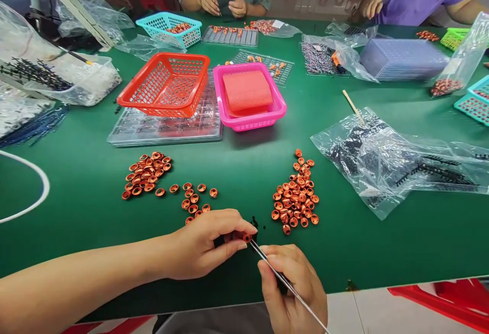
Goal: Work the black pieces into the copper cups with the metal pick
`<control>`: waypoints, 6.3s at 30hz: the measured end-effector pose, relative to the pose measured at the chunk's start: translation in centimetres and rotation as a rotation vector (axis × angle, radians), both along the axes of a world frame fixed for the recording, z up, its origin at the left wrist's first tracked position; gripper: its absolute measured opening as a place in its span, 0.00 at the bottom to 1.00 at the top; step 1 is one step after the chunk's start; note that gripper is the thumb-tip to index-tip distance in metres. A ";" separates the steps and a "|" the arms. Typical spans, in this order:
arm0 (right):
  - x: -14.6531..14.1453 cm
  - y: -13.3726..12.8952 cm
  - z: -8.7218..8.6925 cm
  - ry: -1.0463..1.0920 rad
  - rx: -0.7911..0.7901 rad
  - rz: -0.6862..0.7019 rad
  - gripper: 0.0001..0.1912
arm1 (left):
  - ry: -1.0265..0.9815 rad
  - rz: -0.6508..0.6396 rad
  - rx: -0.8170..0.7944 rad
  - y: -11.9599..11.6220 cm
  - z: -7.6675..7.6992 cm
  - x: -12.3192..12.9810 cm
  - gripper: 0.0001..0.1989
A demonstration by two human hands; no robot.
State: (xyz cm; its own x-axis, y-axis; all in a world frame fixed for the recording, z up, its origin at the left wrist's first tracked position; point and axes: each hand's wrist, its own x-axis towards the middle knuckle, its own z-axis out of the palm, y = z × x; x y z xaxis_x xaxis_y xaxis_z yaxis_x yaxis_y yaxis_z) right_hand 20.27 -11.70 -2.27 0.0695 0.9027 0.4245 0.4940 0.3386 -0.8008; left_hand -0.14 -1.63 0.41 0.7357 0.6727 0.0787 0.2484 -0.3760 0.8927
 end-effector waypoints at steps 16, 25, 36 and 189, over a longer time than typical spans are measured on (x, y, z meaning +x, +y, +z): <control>0.1 -0.5 -0.5 0.004 -0.025 0.019 0.15 | -0.011 -0.016 0.037 0.0 -0.1 -0.1 0.11; -0.1 -0.3 0.2 -0.057 0.037 0.012 0.16 | 0.004 -0.011 0.012 -0.1 0.0 -0.1 0.10; -0.5 -0.4 0.2 -0.044 0.054 -0.003 0.16 | -0.001 -0.025 0.034 0.0 -0.2 -0.1 0.10; -0.9 -1.0 -0.7 0.249 0.180 -0.279 0.07 | -0.011 0.042 -0.568 0.4 0.9 0.2 0.10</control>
